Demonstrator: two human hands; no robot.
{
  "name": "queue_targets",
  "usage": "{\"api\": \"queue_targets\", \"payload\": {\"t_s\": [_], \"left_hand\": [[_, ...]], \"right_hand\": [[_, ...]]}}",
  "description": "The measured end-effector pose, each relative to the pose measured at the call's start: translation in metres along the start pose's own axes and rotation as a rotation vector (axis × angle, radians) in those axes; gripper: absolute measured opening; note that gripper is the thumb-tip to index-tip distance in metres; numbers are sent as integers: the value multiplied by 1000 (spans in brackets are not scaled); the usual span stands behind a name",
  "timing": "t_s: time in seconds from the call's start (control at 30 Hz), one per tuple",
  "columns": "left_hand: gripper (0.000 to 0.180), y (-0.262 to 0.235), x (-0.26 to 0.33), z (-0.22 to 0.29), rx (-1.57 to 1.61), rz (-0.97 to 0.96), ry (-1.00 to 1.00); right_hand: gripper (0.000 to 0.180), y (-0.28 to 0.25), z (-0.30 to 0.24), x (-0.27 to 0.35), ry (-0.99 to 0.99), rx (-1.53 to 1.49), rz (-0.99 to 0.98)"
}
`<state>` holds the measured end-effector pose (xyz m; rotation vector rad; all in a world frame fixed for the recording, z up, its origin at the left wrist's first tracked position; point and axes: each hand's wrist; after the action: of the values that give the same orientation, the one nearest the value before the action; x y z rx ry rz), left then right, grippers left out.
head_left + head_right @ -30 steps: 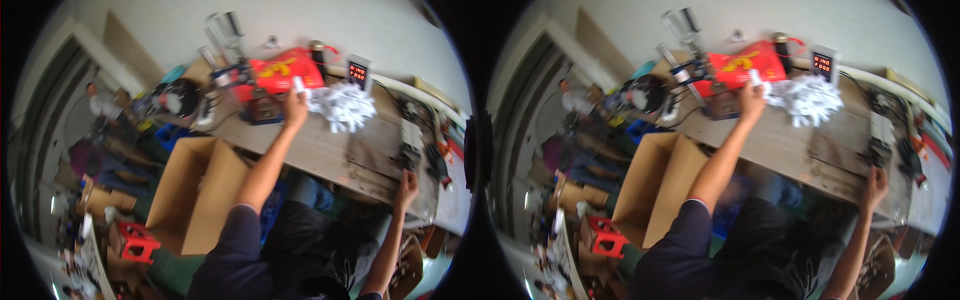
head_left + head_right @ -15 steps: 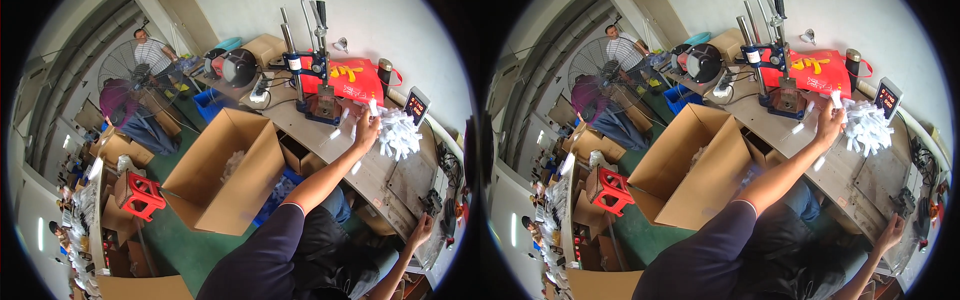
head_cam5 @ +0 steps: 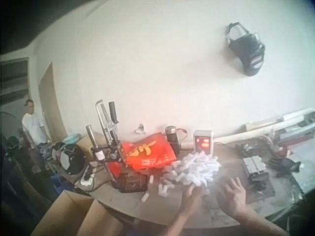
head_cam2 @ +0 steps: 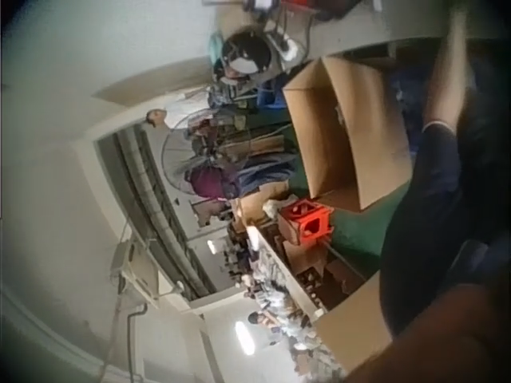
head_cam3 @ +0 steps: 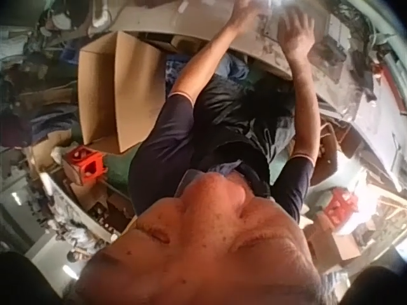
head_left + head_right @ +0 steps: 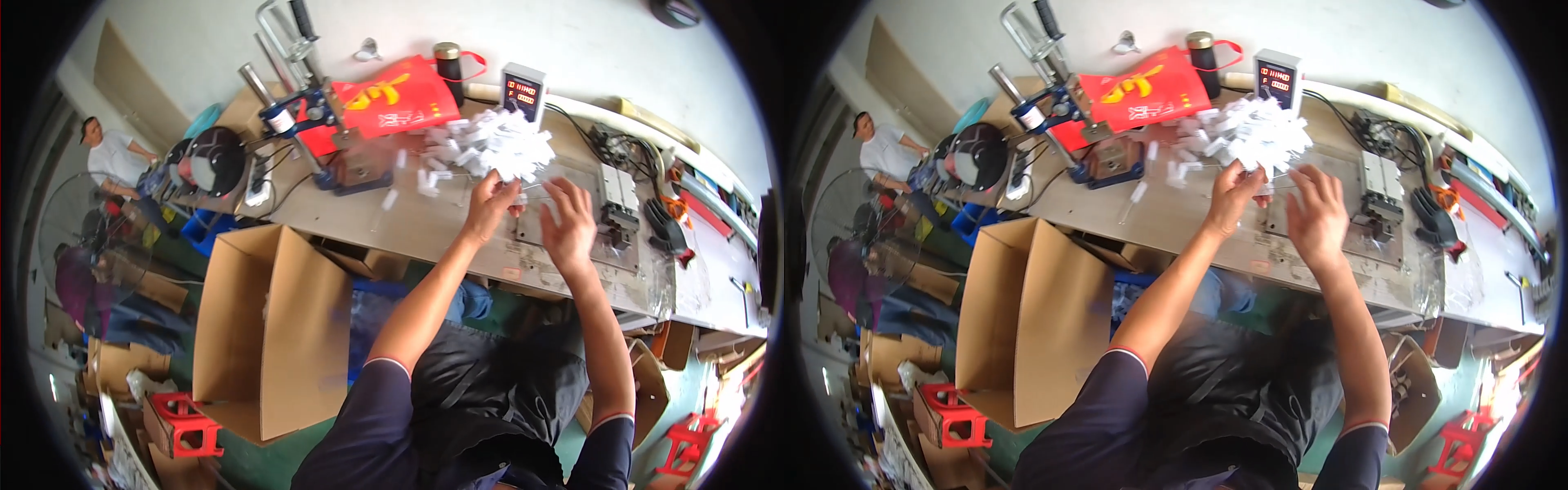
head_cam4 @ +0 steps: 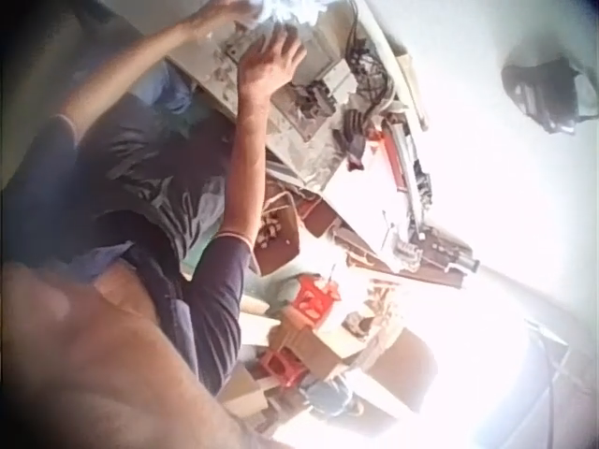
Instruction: Assembling small white plastic components using a manual press and a jig on a factory workbench.
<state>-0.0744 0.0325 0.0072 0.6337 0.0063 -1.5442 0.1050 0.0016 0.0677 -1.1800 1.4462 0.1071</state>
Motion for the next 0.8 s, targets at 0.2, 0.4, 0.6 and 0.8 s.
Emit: {"api": "queue_targets", "payload": {"t_s": [0.2,0.4,0.6,0.8], "left_hand": [[22,-3,1,4,-5,-54,-84],[20,-5,2,4,-169,-96,-172],[19,-21,12,43,-222,107,-37],[23,-35,83,31,-1021,13,82]], "right_hand": [[9,25,10,-1,-10,-49,-208],[10,22,16,14,11,136,-412],[10,-3,37,37,127,153,-353],[8,-23,60,61,311,155,-357]]}}
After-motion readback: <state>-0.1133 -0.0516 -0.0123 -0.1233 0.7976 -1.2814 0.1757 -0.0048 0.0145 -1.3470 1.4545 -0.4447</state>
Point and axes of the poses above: each hand's wrist, its own x-axis away from the middle knuckle, its own y-axis out of the palm, z = x × y, and after that the axes turned 3 degrees about y, right-handed
